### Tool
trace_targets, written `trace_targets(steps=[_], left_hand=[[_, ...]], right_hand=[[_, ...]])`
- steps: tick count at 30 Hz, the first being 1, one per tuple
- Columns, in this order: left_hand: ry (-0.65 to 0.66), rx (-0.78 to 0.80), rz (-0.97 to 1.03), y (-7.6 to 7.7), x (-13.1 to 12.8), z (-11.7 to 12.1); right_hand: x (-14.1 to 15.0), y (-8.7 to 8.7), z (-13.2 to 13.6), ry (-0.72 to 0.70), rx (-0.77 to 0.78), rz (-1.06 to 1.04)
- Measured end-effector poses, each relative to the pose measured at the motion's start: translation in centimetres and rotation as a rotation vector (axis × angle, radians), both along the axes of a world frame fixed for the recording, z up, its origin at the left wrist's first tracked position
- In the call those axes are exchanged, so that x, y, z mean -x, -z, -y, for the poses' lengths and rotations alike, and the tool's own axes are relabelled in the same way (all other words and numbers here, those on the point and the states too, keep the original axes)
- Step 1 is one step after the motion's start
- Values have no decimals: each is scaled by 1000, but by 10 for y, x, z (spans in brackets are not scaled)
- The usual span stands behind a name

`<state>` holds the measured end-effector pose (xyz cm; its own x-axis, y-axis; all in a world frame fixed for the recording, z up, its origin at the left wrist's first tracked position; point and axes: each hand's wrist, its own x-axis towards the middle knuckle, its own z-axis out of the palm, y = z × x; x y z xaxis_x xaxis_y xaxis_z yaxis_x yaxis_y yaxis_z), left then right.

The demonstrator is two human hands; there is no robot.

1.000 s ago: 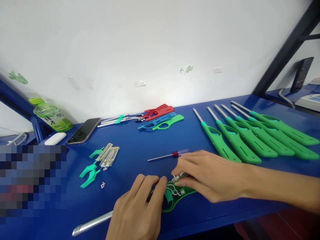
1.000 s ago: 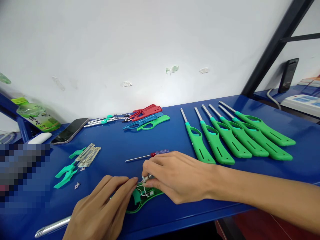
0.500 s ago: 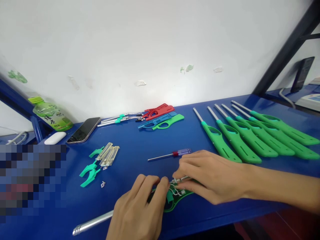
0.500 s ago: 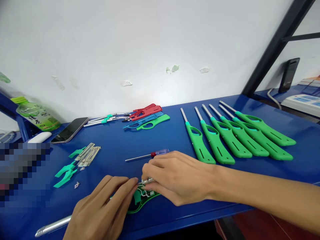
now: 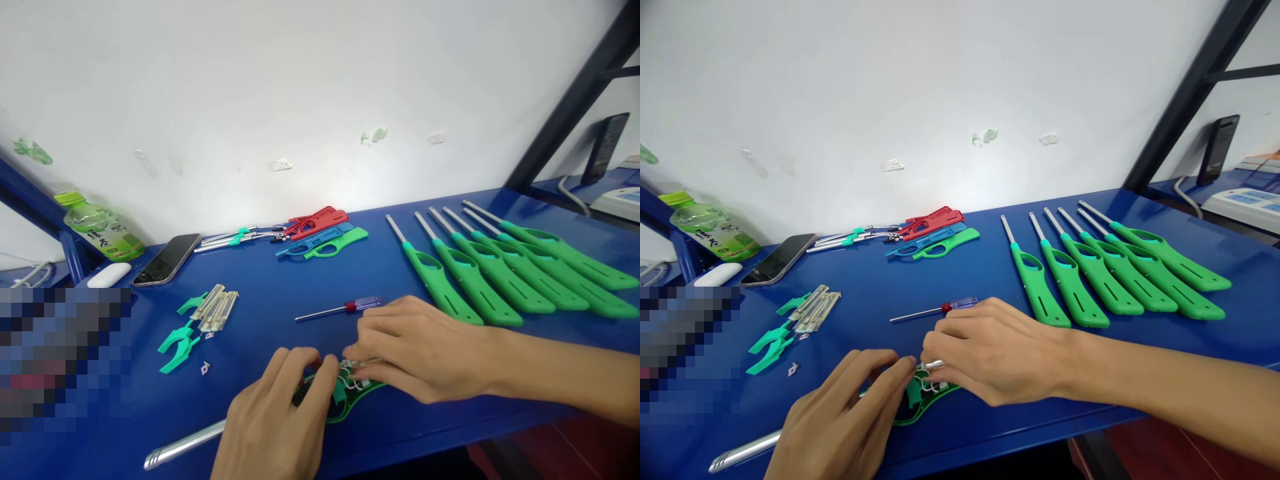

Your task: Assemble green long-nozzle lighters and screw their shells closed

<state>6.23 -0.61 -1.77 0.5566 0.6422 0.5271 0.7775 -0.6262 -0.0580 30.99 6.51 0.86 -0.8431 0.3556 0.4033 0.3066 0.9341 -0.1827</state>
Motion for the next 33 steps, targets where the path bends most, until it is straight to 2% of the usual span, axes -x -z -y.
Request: trace_targets(steps=[8,33], left_hand=[[5,1,0,-2,0,1],[22,-10,-1,-1,1,0]], right_hand=[[1,2,1,0,-28,15],[0,2,-1,-13,24,9]])
